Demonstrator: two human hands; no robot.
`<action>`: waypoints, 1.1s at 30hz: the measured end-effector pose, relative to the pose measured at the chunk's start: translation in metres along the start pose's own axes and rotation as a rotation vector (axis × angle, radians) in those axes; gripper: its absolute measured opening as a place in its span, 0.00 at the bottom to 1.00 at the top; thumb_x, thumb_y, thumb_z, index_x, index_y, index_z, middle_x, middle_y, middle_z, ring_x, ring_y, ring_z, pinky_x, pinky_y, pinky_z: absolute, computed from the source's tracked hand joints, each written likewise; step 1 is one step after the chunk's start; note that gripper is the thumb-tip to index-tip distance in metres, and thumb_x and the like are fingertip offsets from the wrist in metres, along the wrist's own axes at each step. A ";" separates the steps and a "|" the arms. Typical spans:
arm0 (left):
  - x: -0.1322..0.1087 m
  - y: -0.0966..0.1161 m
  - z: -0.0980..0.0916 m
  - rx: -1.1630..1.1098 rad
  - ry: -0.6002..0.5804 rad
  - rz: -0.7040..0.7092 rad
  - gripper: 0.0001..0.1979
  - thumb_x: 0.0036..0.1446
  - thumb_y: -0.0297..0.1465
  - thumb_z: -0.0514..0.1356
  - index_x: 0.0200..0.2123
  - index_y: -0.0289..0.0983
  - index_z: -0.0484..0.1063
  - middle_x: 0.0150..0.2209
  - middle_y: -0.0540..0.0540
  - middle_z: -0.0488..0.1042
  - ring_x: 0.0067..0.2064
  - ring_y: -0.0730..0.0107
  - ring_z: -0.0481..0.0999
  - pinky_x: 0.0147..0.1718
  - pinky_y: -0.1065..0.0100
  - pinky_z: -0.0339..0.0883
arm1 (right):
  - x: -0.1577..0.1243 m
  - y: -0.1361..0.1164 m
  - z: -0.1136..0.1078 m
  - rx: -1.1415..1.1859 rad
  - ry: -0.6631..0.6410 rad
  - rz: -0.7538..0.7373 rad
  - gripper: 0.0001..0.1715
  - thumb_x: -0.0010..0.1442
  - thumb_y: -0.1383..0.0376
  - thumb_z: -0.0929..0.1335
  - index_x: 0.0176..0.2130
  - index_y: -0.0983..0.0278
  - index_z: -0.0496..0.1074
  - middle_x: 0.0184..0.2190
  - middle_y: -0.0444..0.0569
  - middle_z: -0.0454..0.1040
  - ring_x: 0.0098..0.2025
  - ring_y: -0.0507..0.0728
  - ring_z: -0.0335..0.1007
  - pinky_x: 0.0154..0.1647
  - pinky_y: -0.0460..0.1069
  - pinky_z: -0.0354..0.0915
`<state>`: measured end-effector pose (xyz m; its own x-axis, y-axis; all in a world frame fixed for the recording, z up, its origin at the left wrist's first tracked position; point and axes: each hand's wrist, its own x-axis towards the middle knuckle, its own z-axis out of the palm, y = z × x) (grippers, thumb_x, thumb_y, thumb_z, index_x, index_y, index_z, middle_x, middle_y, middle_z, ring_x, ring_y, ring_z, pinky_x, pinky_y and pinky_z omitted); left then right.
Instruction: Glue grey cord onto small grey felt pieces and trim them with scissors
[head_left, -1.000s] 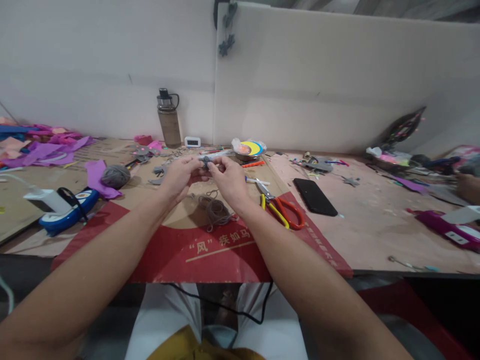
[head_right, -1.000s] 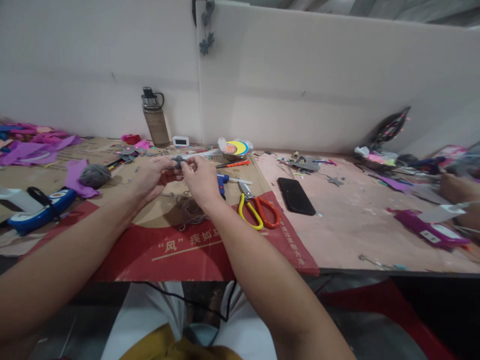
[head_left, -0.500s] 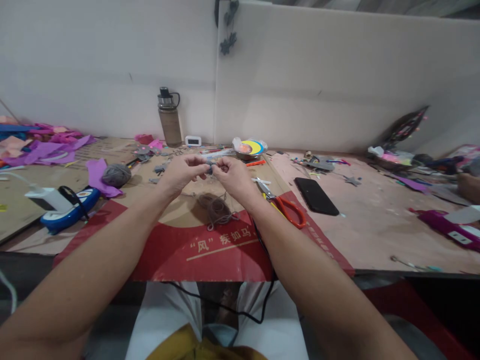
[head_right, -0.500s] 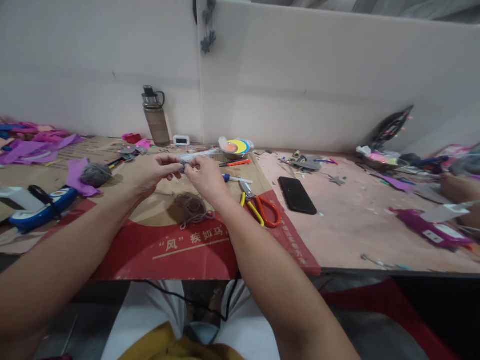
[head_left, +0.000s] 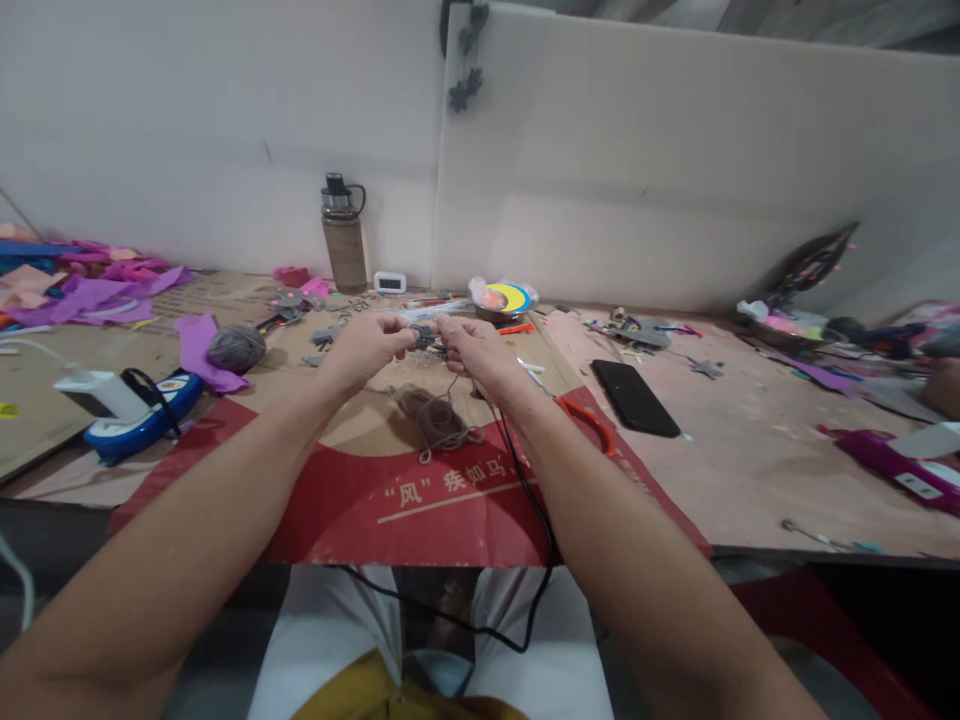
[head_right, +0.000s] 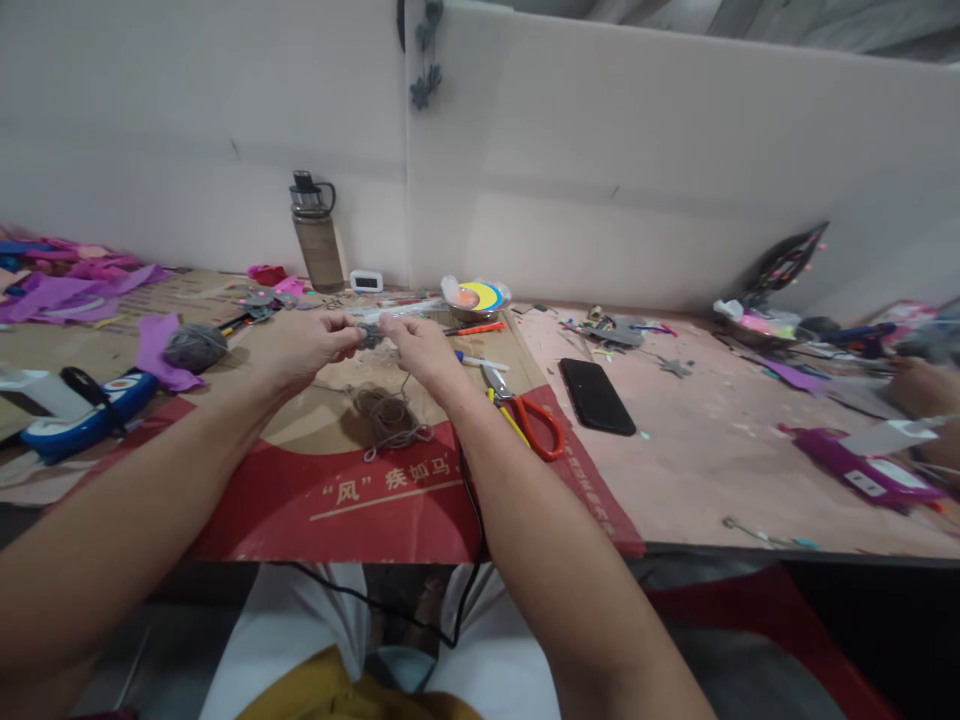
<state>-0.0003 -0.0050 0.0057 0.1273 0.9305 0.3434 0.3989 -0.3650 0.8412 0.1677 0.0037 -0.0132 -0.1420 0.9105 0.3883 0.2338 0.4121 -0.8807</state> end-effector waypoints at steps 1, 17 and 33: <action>0.000 -0.001 0.001 -0.007 0.006 -0.006 0.10 0.48 0.32 0.59 0.18 0.37 0.69 0.16 0.51 0.65 0.21 0.74 0.60 0.23 0.70 0.53 | 0.000 0.000 0.000 0.013 -0.041 0.004 0.20 0.59 0.50 0.65 0.26 0.62 0.68 0.18 0.38 0.57 0.21 0.48 0.52 0.23 0.45 0.54; 0.002 0.007 -0.017 -0.171 -0.270 -0.067 0.11 0.48 0.39 0.66 0.29 0.36 0.79 0.27 0.43 0.75 0.27 0.72 0.69 0.25 0.71 0.59 | -0.003 -0.006 -0.011 -0.274 -0.037 -0.065 0.08 0.55 0.64 0.66 0.25 0.62 0.66 0.19 0.40 0.62 0.24 0.51 0.56 0.28 0.48 0.53; 0.002 -0.003 -0.002 0.214 -0.115 0.065 0.04 0.43 0.28 0.63 0.19 0.37 0.72 0.18 0.51 0.68 0.22 0.74 0.63 0.24 0.70 0.53 | -0.007 -0.004 -0.002 -0.392 -0.074 -0.222 0.04 0.58 0.67 0.65 0.34 0.64 0.70 0.28 0.46 0.71 0.31 0.53 0.63 0.35 0.49 0.58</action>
<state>-0.0031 -0.0024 0.0047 0.2563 0.9070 0.3341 0.5681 -0.4210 0.7071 0.1691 -0.0041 -0.0116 -0.2946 0.7997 0.5231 0.5343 0.5917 -0.6037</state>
